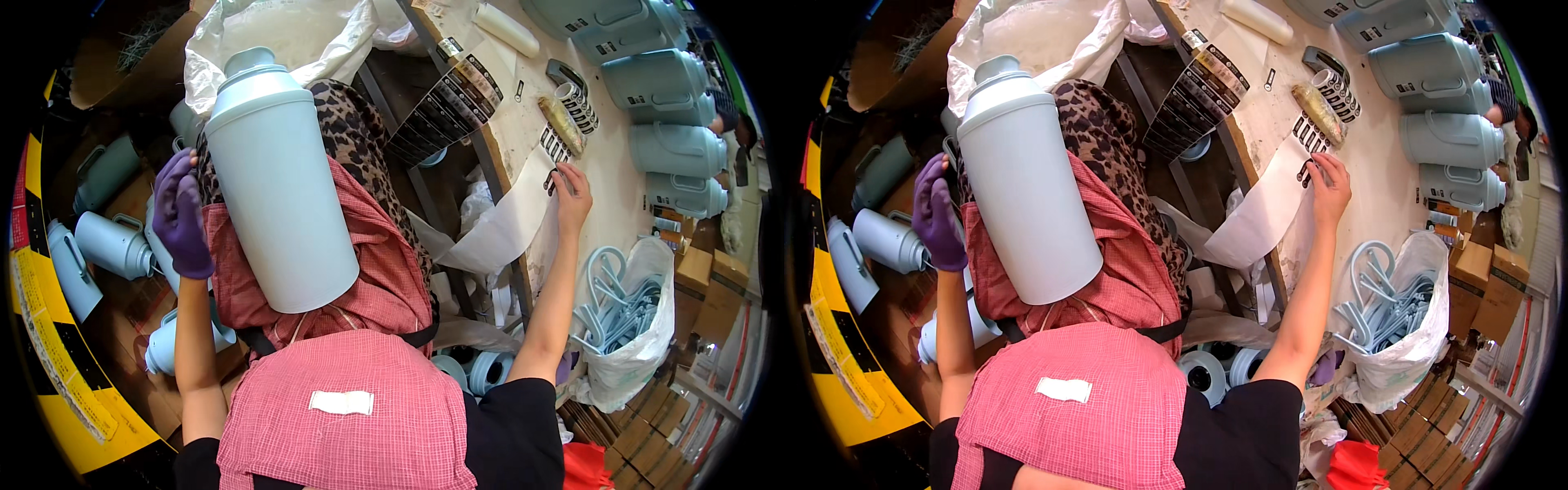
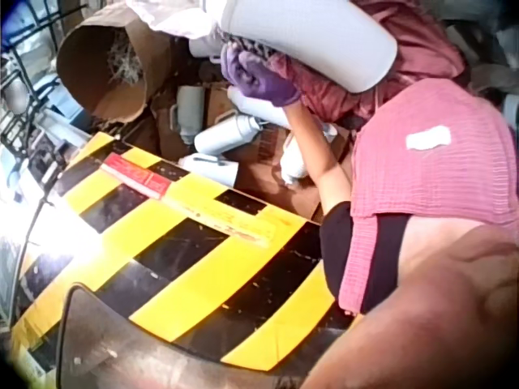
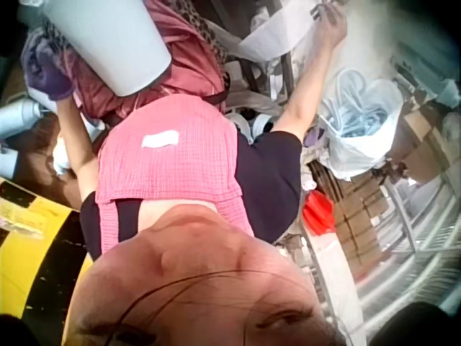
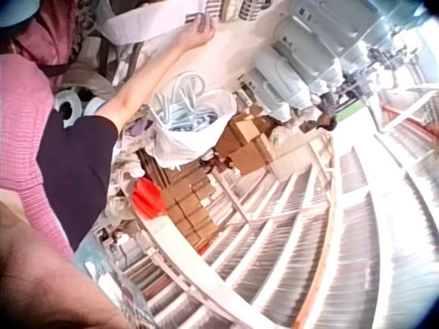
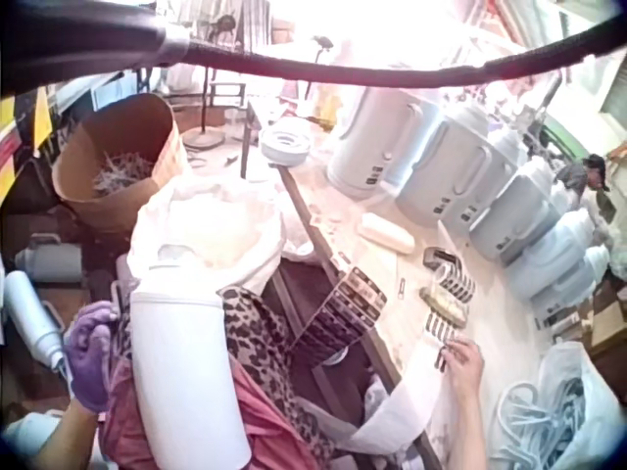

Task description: The person assembles thermal flasks by placing a sealing ring inside the neck, applying a label to the body, and screwing on a base cap.

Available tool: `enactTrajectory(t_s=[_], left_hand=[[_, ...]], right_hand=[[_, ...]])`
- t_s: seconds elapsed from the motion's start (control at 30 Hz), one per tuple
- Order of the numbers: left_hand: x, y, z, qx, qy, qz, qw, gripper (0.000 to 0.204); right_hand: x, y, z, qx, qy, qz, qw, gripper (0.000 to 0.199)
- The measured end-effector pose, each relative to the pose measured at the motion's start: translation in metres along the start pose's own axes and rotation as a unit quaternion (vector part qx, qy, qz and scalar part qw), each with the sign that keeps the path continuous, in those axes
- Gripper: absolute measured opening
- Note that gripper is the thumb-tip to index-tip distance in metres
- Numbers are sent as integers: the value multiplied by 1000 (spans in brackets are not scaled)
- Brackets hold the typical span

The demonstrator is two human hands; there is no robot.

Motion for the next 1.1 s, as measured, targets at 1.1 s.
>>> enactTrajectory(t_s=[1.1], left_hand=[[-65,-34,7,-36,-137,-90,986,25]], right_hand=[[-39,-3,122,-111,-155,-61,980,10]])
Point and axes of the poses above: each hand's wrist, its own x-axis towards the middle knuckle, its own y-axis out of the palm, z = x × y, the point moved 3 cm from there along x, towards the middle knuckle, and after that the axes turned 2 degrees about z, right-handed, at the moved point
